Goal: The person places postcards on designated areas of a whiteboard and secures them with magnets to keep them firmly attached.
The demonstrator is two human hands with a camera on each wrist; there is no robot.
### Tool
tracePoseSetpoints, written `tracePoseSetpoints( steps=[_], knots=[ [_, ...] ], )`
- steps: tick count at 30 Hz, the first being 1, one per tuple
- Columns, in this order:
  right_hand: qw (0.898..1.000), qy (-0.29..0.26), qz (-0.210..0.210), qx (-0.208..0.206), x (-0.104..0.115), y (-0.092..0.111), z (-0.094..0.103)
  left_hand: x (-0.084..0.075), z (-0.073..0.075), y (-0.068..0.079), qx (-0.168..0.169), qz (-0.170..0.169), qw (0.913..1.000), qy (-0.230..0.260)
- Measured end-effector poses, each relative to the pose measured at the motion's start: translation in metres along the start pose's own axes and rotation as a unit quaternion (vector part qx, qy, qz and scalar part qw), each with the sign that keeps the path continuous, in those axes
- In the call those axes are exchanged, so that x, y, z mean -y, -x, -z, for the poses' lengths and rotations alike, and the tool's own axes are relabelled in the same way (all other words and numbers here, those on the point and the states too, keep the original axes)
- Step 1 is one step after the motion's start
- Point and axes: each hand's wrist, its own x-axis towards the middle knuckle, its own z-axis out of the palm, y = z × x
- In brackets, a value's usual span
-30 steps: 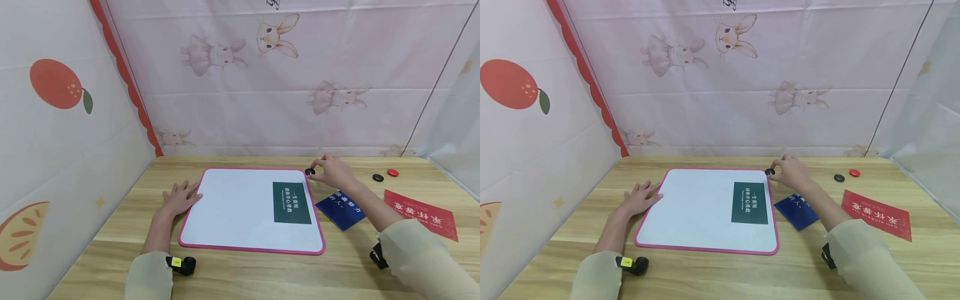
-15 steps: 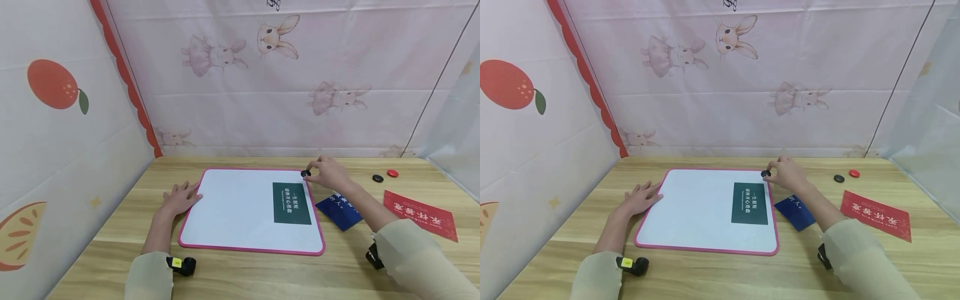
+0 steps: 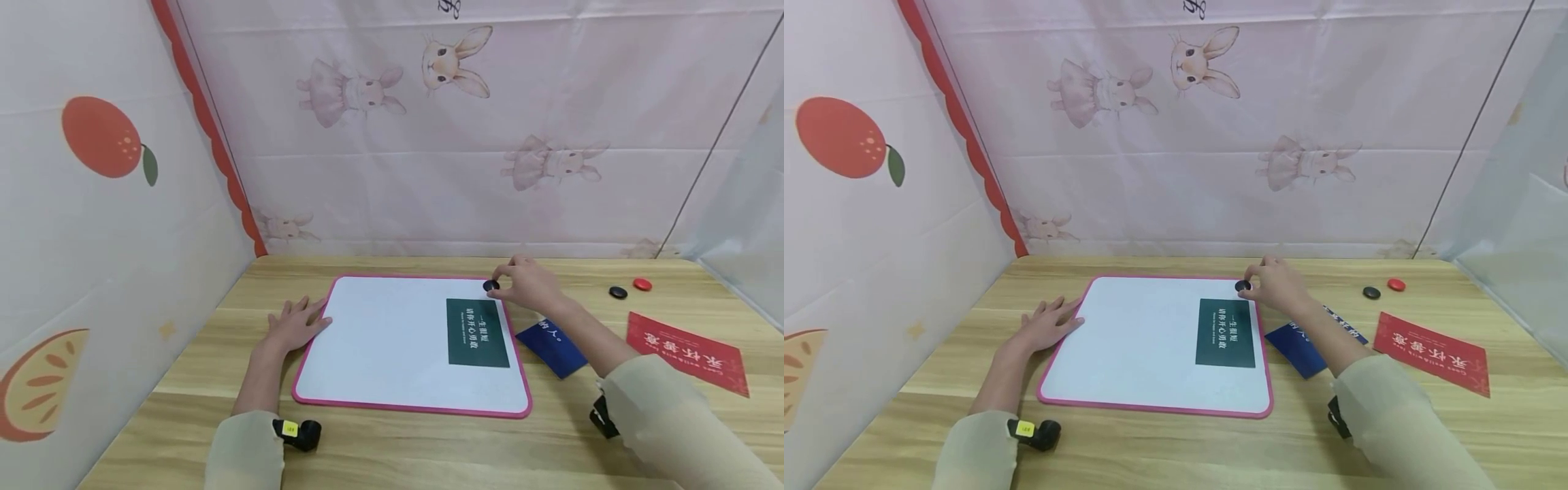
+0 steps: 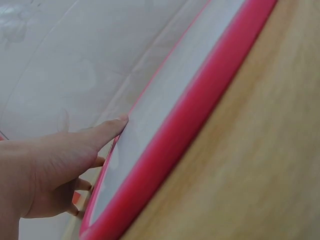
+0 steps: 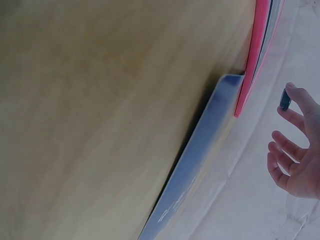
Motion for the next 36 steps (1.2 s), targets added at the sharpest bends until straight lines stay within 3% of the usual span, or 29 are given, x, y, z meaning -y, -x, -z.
tracePoseSetpoints(
  steps=[21, 36],
  knots=[
    [1.0, 0.003, -0.014, 0.025, 0.012, -0.008, -0.008, 0.002, 0.0, -0.001, -0.004, -0.009, 1.0, 0.0],
    [0.999, 0.025, 0.008, 0.033, 0.02, -0.011, -0.016, 0.002, -0.002, -0.002, -0.007, -0.013, 0.9999, -0.003]
  ],
)
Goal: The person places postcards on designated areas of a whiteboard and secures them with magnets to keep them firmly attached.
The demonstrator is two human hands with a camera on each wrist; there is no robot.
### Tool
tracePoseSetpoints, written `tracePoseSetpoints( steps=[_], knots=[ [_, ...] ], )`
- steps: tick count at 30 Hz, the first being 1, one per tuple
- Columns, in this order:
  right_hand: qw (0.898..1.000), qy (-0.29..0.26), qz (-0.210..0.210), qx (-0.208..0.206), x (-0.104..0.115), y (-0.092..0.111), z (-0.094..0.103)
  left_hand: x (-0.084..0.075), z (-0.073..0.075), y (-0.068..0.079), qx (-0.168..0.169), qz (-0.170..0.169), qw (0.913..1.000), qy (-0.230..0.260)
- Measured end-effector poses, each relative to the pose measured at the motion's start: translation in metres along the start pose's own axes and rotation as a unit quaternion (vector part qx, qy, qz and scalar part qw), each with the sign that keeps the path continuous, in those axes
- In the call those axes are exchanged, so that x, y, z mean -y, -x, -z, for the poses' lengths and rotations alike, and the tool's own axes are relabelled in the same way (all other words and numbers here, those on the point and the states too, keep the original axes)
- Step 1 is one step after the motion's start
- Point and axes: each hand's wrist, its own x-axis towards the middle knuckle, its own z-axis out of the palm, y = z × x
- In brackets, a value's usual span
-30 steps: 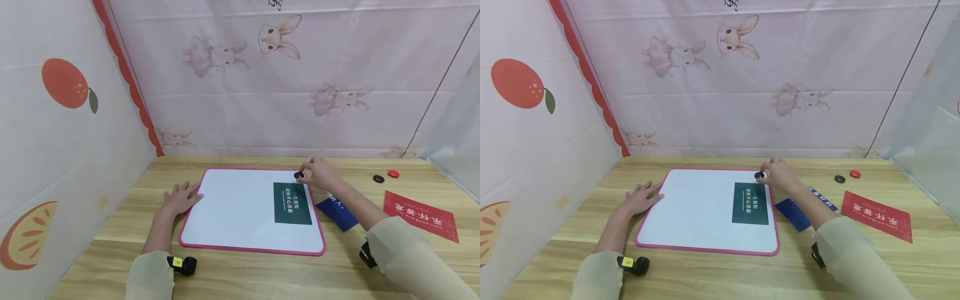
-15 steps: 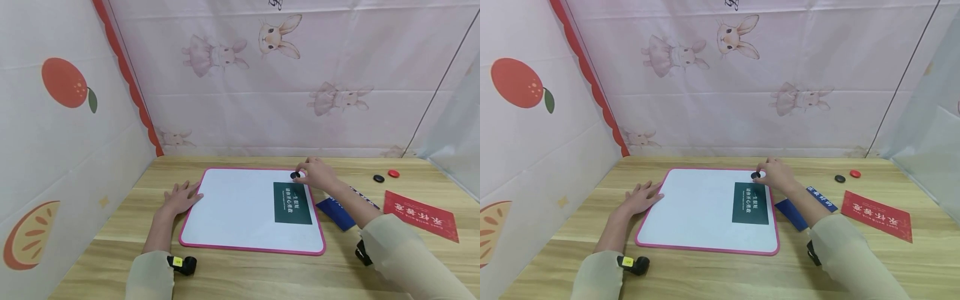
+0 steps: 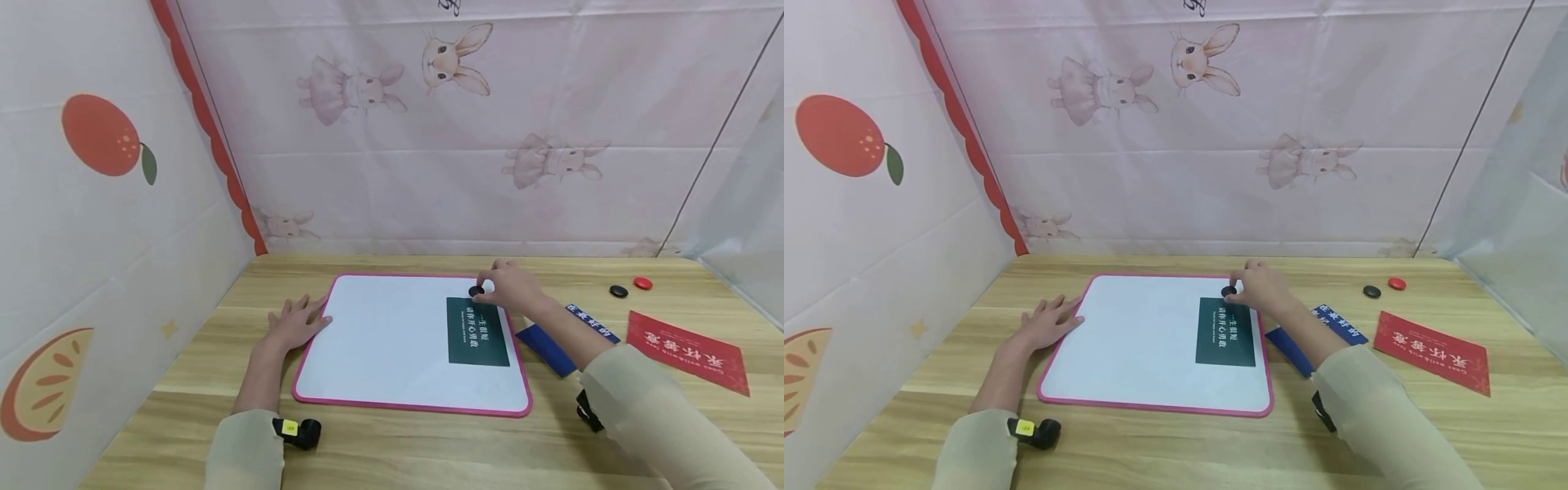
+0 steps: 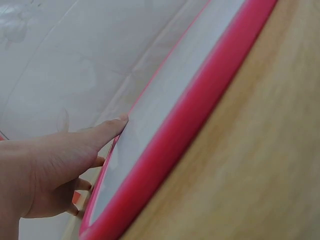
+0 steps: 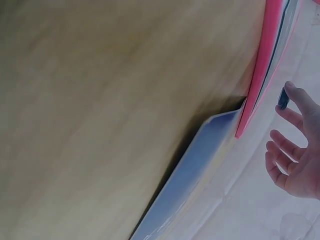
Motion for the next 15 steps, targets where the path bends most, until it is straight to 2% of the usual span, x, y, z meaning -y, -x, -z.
tracePoseSetpoints(
  steps=[15],
  knots=[
    [1.0, -0.006, 0.007, 0.01, 0.0059, -0.0032, -0.0043, -0.0006, 0.0003, -0.0008, 0.001, 0.005, 1.0, 0.0]
  ],
)
